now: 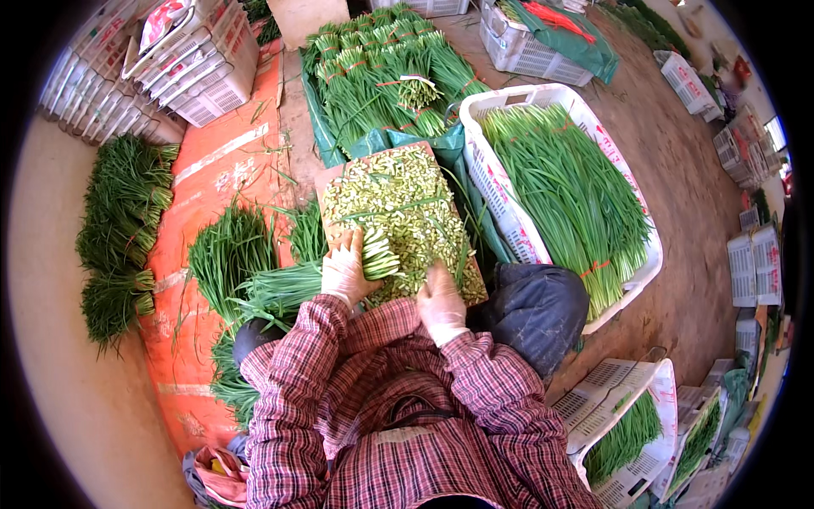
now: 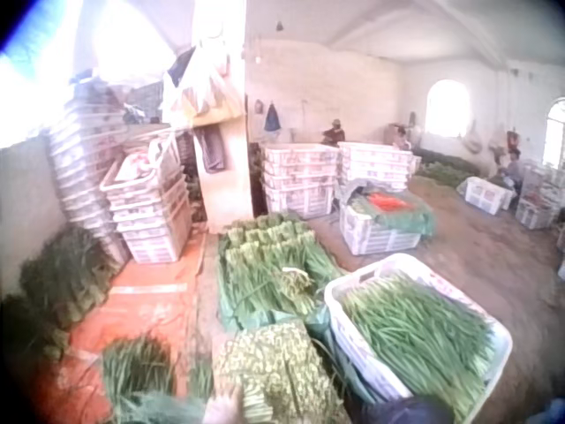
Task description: The person trims the ends of bundled green chives using a knife, secures them with red bands, and places them into a white plastic bin.
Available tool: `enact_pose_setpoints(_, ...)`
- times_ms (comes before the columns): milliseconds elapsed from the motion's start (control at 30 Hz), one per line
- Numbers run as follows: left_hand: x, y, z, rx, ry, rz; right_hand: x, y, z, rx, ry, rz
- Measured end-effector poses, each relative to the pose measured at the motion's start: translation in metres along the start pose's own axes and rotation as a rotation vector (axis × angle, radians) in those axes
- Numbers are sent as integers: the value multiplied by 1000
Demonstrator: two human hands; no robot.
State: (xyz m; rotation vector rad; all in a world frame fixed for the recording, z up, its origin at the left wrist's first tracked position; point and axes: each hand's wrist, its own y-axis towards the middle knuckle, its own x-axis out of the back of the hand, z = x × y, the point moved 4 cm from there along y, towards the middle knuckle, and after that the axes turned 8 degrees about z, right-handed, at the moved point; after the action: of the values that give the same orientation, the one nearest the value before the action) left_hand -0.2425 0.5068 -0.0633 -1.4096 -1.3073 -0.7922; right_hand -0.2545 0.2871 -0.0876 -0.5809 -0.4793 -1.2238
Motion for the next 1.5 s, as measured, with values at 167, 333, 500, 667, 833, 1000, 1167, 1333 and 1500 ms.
enact_pose_setpoints(167,1,-4,-9,21,105,10,11,6,22,-121,-26,511)
enact_pose_setpoints(333,4,-4,-18,67,177,70,26,5,13,-128,78,280)
enact_pose_setpoints(500,2,-3,-21,89,164,48,-14,2,-5,-173,-173,532)
enact_pose_setpoints(667,0,-6,-19,70,210,49,12,-2,10,-112,-118,378)
enact_pose_setpoints(833,25,5,-37,174,168,305,19,-5,10,-168,-42,338)
enact_pose_setpoints(1000,16,5,-40,142,258,131,23,-29,32,-40,-54,287)
enact_pose_setpoints(1167,23,17,-47,142,378,347,33,-43,44,-109,-75,355)
enact_pose_setpoints(1333,8,21,-39,88,289,206,31,-46,47,-141,-65,345)
enact_pose_setpoints(1500,7,29,-45,84,317,264,28,-50,43,-87,-123,283)
